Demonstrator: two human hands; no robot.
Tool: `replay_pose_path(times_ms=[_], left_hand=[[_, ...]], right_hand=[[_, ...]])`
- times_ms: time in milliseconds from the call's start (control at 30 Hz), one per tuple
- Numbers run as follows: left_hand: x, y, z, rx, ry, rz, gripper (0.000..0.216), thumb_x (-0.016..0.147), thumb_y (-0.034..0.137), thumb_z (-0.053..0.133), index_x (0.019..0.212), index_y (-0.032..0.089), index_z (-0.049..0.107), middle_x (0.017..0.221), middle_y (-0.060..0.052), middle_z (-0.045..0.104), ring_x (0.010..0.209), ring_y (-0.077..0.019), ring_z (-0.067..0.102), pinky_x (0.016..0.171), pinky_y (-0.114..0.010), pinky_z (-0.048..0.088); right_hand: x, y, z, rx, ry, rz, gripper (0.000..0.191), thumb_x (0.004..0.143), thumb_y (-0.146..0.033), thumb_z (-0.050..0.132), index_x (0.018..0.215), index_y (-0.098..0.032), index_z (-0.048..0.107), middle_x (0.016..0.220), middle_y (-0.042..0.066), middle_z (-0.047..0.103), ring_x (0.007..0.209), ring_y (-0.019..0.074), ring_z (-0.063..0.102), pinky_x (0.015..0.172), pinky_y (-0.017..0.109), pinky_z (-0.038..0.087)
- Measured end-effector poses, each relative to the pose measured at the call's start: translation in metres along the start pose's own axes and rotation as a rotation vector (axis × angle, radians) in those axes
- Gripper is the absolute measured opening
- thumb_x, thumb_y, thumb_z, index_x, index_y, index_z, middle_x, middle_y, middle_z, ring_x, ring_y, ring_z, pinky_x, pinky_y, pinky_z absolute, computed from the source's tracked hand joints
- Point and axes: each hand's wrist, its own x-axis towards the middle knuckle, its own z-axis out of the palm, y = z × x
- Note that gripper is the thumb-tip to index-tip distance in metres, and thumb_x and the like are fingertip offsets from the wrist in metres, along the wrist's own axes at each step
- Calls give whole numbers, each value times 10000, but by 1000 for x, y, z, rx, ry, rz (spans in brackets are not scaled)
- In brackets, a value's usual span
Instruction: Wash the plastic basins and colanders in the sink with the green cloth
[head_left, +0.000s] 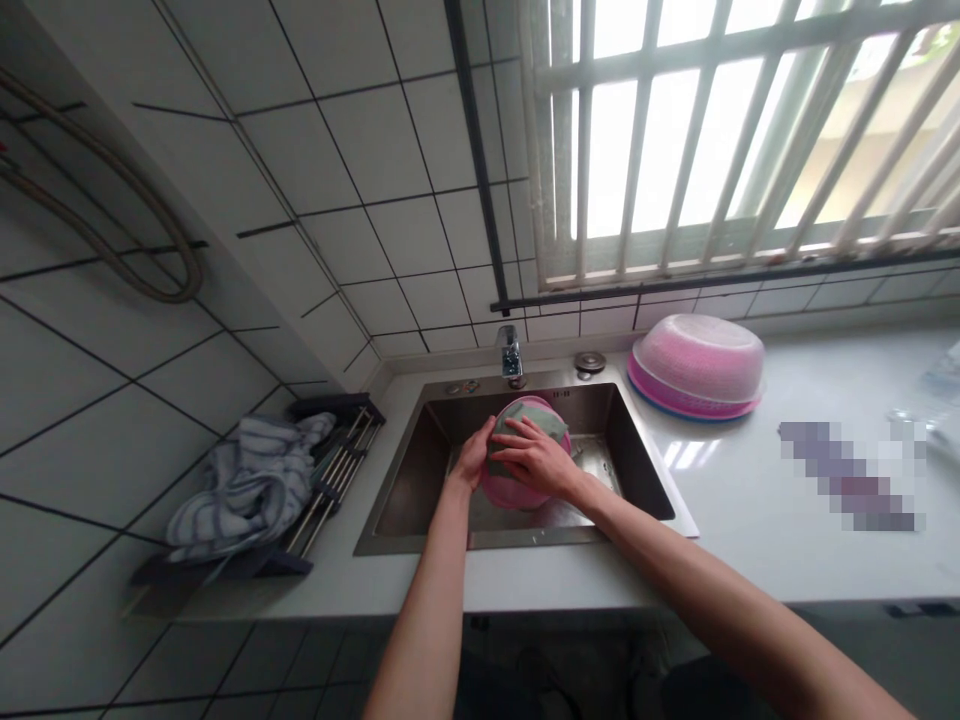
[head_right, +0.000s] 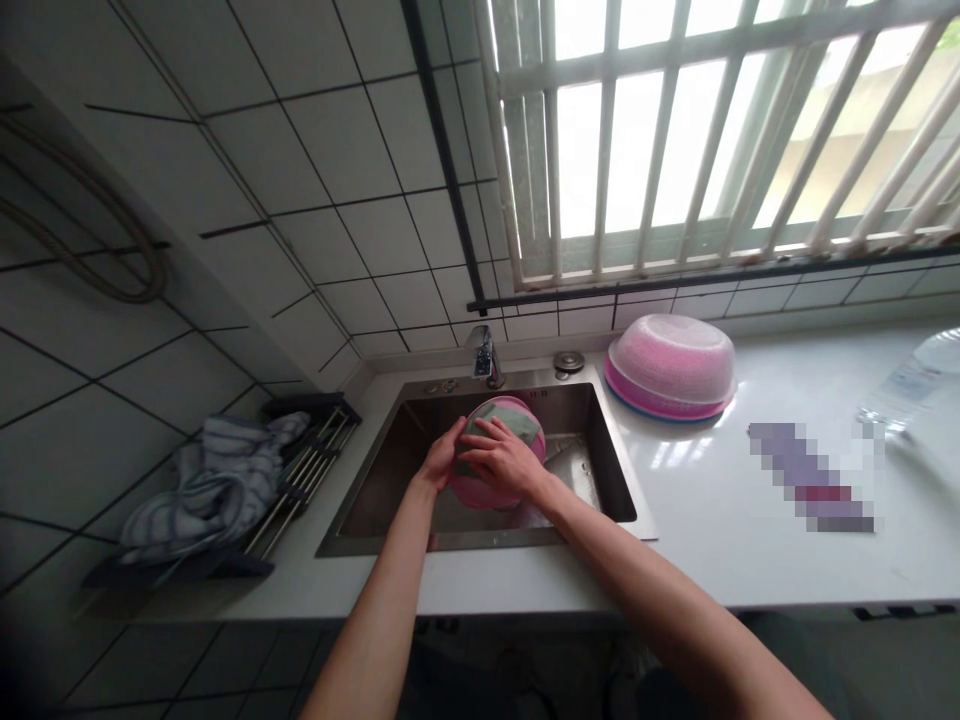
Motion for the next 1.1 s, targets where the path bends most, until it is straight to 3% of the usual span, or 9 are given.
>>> replay_pose_path(times_ms=[133,300,367,533,633,700,800,900,1100], left_hand=[[-1,0,-1,14,-33,-29,617,772,715,792,1050,165,817,1025,-110,814,998,-282,742,916,-392,566],[-2,-2,5,94,-129,-62,717,759,815,728,993,144,823,935,-133,812,930,-304,749,861,-396,563],[-1,-2,6,122,-121,-53,728,764,824,714,980,137,822,917,-135,809,925,-308,747,851,-391,556],[1,-2,1,77,-9,-20,713,728,796,770,1015,144,814,962,-118,809,910,-277,741,823,-363,552],[1,-2,-2,45,24,4,686,716,762,806,1011,144,812,991,-110,809,883,-246,735,794,-327,553],[1,-3,-2,6,11,-12,669,729,746,809,1003,136,811,949,-108,809,825,-230,728,767,-317,555],[2,-3,0,-18,-6,-23,646,754,728,803,956,114,810,895,-115,803,758,-214,714,733,-307,558],[3,-3,1,-27,43,-29,591,781,683,810,901,105,802,862,-116,795,727,-205,711,705,-296,556],[0,1,-7,-211,126,-137,482,884,584,766,969,109,777,848,-106,791,695,-210,733,685,-322,593]], right_hand=[[2,5,-8,28,-1,-9,315,1032,-267,605,1307,-325,748,1485,14,646,1504,268,462,1279,526,345],[-7,37,-21,104,150,293,355,1057,-373,571,1373,-284,707,1466,68,655,1389,248,585,1198,469,469],[-8,38,-19,94,157,333,368,1066,-355,547,1391,-274,698,1473,77,650,1388,255,588,1194,474,475],[-1,5,-6,-32,37,104,378,1032,-284,599,1394,-333,699,1526,16,612,1534,330,407,1281,613,312],[2,-3,-5,-32,10,17,386,1014,-272,629,1387,-341,702,1530,9,607,1527,323,420,1283,604,310],[1,6,-9,-5,59,59,391,1024,-304,622,1409,-327,687,1535,27,603,1506,306,450,1268,570,353],[-4,28,-14,45,174,238,397,1062,-345,555,1439,-292,666,1521,70,611,1463,284,502,1235,535,411],[-8,34,-12,45,199,313,403,1080,-332,510,1453,-288,656,1514,77,617,1475,288,490,1236,544,404],[1,-4,1,-33,44,-3,376,1055,-267,558,1397,-351,692,1539,0,598,1577,312,332,1298,608,261]])
